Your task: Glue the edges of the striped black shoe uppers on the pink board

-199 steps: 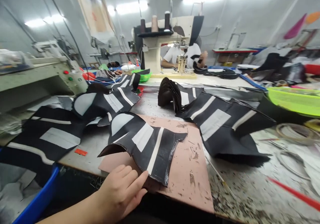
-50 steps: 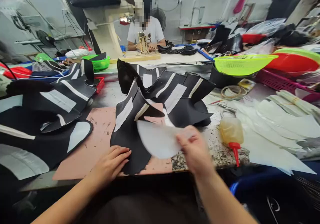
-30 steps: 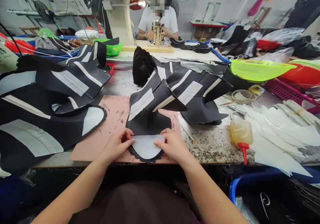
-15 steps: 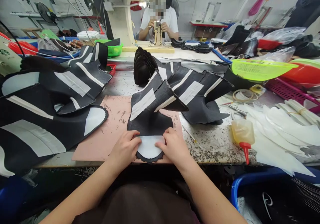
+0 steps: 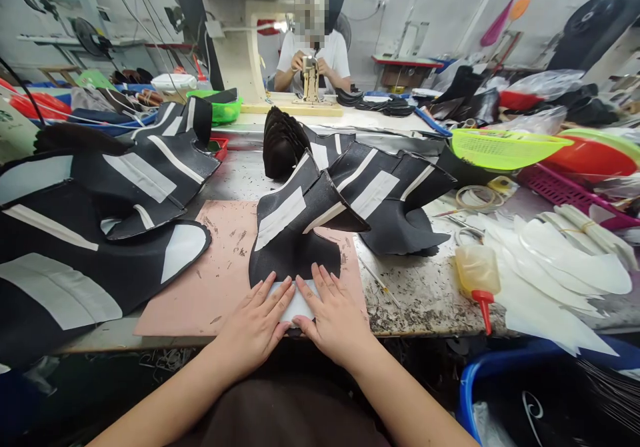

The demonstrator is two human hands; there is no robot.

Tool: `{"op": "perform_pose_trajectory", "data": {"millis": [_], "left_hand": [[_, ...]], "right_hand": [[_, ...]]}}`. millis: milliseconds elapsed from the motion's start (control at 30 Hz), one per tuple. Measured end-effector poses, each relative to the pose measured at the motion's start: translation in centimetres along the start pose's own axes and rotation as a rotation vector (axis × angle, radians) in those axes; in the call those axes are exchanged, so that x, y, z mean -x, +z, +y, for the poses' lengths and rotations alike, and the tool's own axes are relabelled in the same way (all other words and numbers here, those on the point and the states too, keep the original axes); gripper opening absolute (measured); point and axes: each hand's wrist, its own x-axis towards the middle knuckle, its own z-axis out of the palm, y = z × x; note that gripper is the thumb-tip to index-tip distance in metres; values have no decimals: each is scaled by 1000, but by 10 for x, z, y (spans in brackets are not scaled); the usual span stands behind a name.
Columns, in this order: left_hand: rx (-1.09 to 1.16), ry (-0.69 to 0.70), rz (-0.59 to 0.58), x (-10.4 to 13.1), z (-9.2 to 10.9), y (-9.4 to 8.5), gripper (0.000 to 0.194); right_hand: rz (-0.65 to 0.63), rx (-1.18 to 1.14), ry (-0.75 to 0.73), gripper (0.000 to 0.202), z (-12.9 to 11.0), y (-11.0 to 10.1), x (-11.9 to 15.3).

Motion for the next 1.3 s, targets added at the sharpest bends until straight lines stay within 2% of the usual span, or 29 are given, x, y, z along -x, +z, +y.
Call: {"op": "perform_pose_trajectory", "data": {"millis": [133,233,300,367,433,500,600,667,800,900,967,1033,1067,1100,1133,1167,1200,1233,1267,1300], "left_hand": [[-8,56,-26,6,-8,-10,53],[14,107,-110,4,-15,-31,47],[-5,173,-86,-6,-19,-46,32],[-72,349,22,-23,-24,-56,27],[-144,556,107,-44,-30,-60,30],[-183,667,70,-66,-35,-59,41],[-226,615,-102,-93,-39,-55,63],[-279,531,-231,-108,-37,-55,63],[-395,314,-447,-122,-29,-60,64],[-430,146,-460,-114,-31,-53,78],[-417,121,-366,-103,-39,-41,85],[-375,123,-244,-91,-51,-24,85],[-350,117,-188,-85,-56,-16,84],[-324,112,-149,-80,-60,-9,84],[-301,108,-128,-76,-63,-4,86],[-281,109,-126,-74,-63,-1,87],[-264,114,-141,-73,-63,0,89],[-250,121,-173,-73,-61,-2,90],[-238,127,-214,-75,-59,-5,90],[-228,128,-261,-79,-57,-10,90]], "right_hand": [[-67,-4,23,76,10,-10,0],[-89,-21,-105,95,11,-11,10],[-31,1,-208,81,9,-11,20],[89,43,-282,51,3,-16,27],[164,75,-346,35,-8,-29,31],[122,104,-405,32,-23,-48,30],[-8,190,-455,31,-51,-73,16],[-63,223,-464,31,-72,-78,1],[-69,130,-424,33,-107,-56,-34],[-13,-35,-461,46,-106,-35,-51],[62,-189,-501,47,-81,-34,-48],[245,-285,-393,36,-37,-46,-28],[389,-288,-214,34,-9,-56,-14],[551,-260,59,34,22,-67,3],[645,-182,378,36,55,-78,21],[693,-134,549,37,87,-88,37],[710,-85,709,37,119,-96,52],[613,10,991,43,149,-101,63],[453,56,1190,54,176,-103,71],[301,52,1283,66,198,-102,76]]}}
